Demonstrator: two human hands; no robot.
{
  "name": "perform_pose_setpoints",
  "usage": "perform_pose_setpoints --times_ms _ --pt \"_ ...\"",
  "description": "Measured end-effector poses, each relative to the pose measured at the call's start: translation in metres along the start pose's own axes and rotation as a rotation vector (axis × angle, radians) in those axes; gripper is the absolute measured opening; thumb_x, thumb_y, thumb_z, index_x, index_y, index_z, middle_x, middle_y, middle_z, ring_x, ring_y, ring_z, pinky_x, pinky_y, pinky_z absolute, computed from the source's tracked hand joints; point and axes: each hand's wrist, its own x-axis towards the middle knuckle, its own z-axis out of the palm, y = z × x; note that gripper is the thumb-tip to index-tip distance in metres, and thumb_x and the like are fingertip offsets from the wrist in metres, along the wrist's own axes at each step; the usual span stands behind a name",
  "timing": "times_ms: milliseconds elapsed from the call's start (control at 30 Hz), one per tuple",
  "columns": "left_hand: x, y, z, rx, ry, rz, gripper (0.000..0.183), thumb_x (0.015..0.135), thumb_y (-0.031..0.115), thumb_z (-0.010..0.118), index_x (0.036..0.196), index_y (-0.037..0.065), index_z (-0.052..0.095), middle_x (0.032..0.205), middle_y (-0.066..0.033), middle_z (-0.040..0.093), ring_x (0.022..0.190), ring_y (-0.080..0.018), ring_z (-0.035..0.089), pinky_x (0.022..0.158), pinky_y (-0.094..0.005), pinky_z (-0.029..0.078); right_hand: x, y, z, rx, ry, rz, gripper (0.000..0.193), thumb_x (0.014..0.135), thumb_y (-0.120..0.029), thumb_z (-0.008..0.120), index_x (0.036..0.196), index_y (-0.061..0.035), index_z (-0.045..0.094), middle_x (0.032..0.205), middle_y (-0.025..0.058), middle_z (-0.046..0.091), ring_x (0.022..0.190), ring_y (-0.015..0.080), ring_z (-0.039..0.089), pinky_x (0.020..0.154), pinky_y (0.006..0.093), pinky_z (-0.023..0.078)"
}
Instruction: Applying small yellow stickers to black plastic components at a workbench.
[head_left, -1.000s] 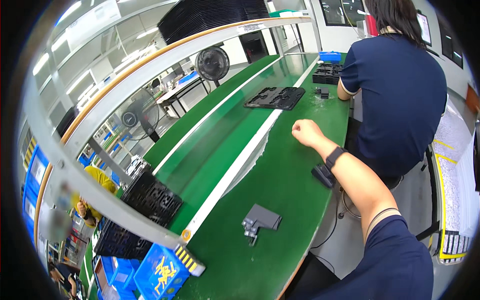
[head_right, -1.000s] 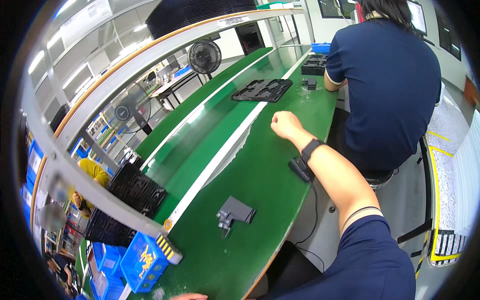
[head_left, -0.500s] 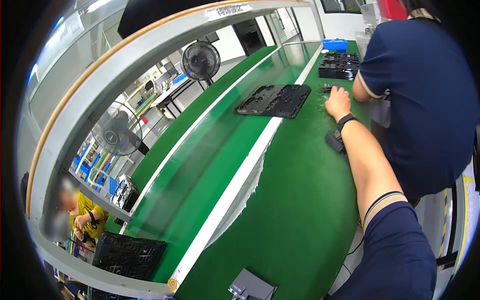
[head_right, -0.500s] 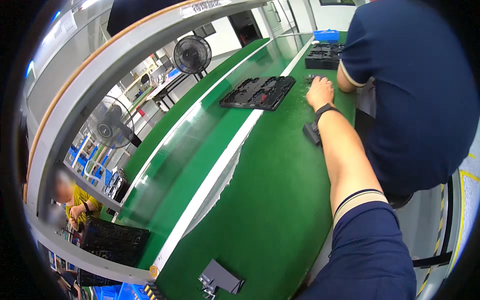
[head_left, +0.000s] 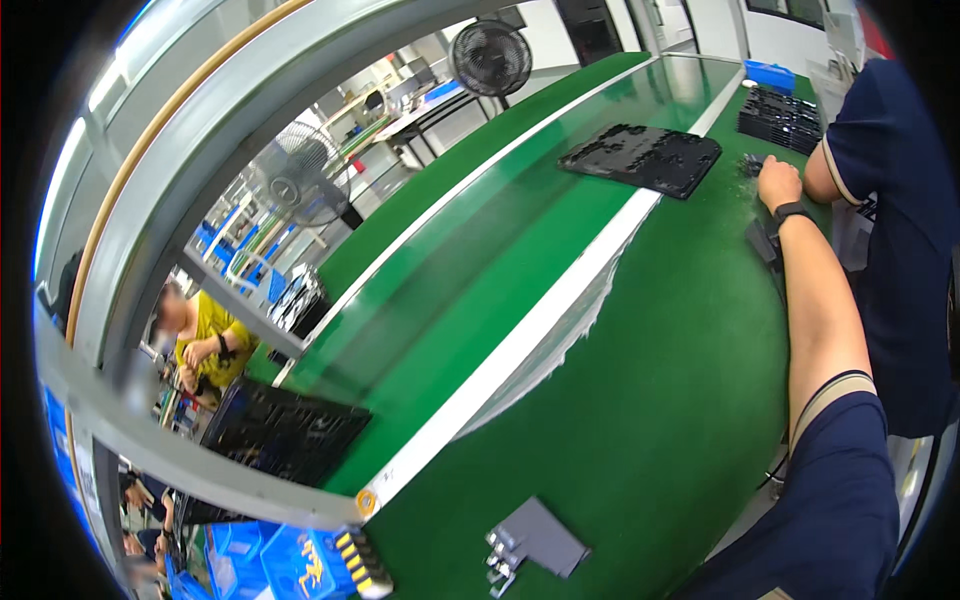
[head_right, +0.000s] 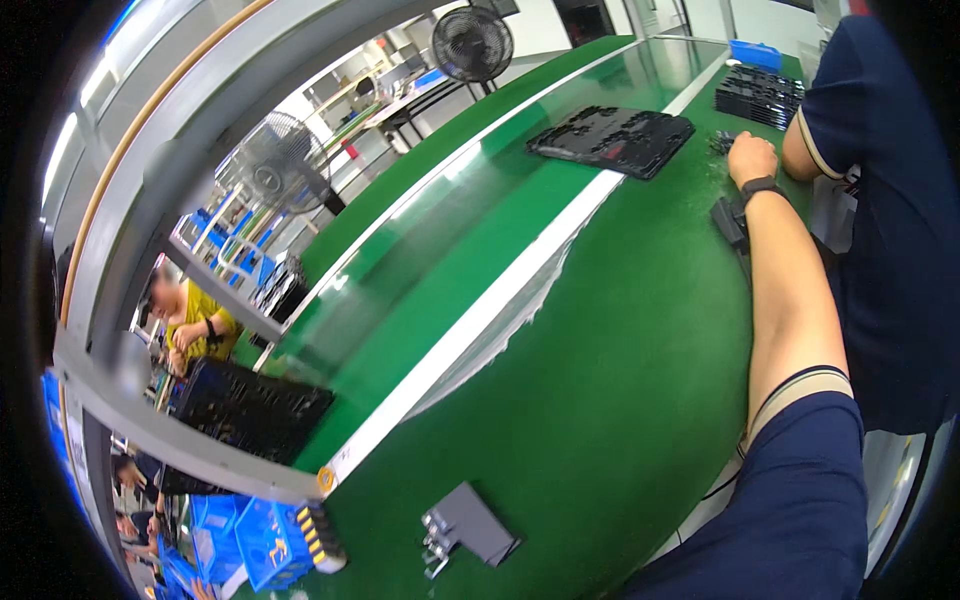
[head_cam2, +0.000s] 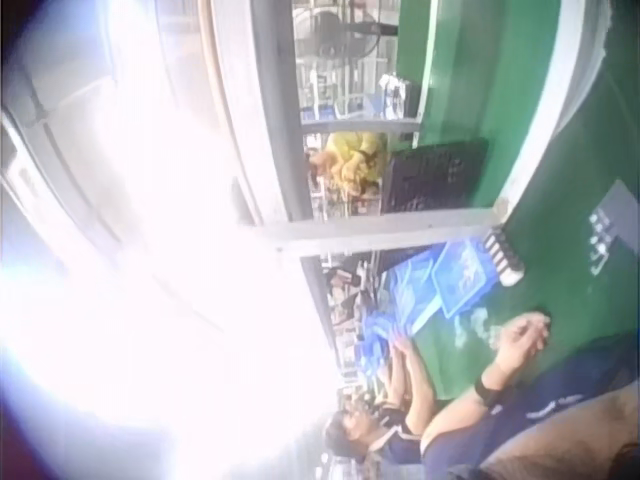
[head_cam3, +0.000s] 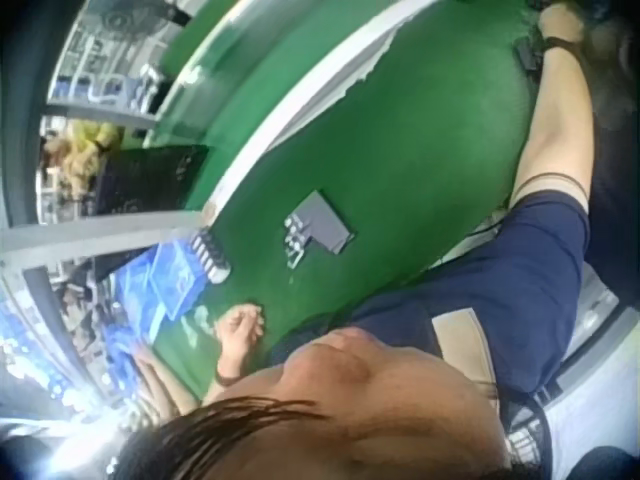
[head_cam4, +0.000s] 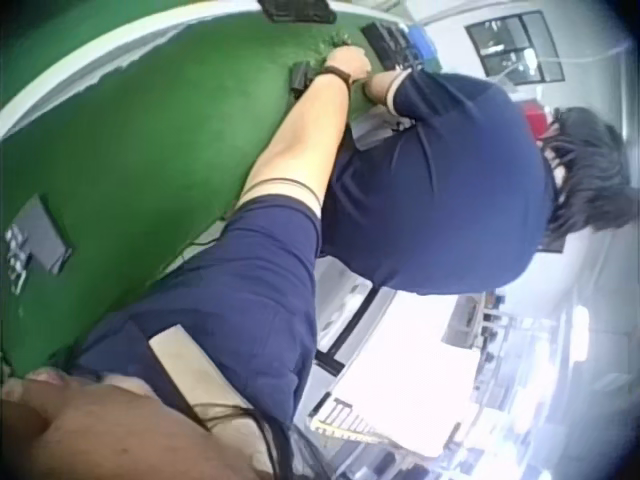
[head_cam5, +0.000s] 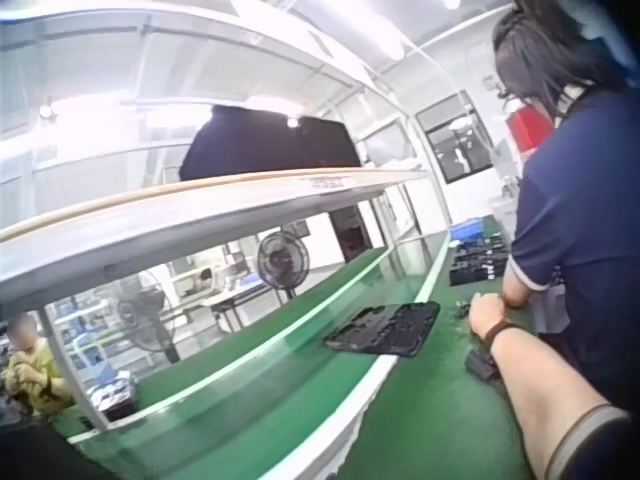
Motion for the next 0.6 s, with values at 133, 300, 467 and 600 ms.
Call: perform_pose_setpoints --times_ms 133,300,467,600 --pt "0.008 0.000 -0.003 -0.006 -0.064 0.013 0.012 0.088 0.016 0.057 0.091 0.005 0.062 0.066 0.0003 0.060 0.049 -0.0042 0.049 0.043 -0.0159 0.036 -0.050 -0.007 -0.030 -0.005 -0.020 -0.206 0.027 0.089 -0.016 0.037 0.100 -0.0006 0.056 0.091 0.0211 0.062 0.089 0.0360 0.060 0.077 0.0449 0.049" --pt "0.021 -0.005 -0.013 0.060 -0.161 0.106 0.010 0.087 0.006 0.054 0.094 0.000 0.058 0.074 -0.0076 0.062 0.056 -0.0116 0.058 0.043 -0.0215 0.045 -0.163 -0.023 -0.143 0.215 -0.233 -0.551 0.038 0.081 -0.013 0.050 0.116 -0.0001 0.046 0.092 0.0238 0.059 0.090 0.0386 0.056 0.079 0.0449 0.047" --pt "0.028 -0.008 -0.019 -0.037 -0.297 0.198 0.013 0.087 0.009 0.055 0.096 0.000 0.060 0.077 -0.0057 0.062 0.059 -0.0088 0.058 0.047 -0.0193 0.044 -0.315 -0.062 -0.257 0.774 -0.345 -0.938 0.047 0.076 -0.012 0.055 0.120 -0.0006 0.045 0.088 0.0227 0.056 0.085 0.0394 0.053 0.079 0.0450 0.043" --pt "0.013 -0.005 -0.029 -0.152 -0.389 0.349 0.013 0.087 0.007 0.055 0.097 0.000 0.060 0.079 -0.0064 0.063 0.066 -0.0106 0.060 0.056 -0.0214 0.048 -0.387 -0.083 -0.316 0.849 -0.313 -0.970 0.050 0.079 -0.012 0.056 0.125 0.0003 0.042 0.095 0.0202 0.052 0.092 0.0355 0.050 0.081 0.0433 0.042"
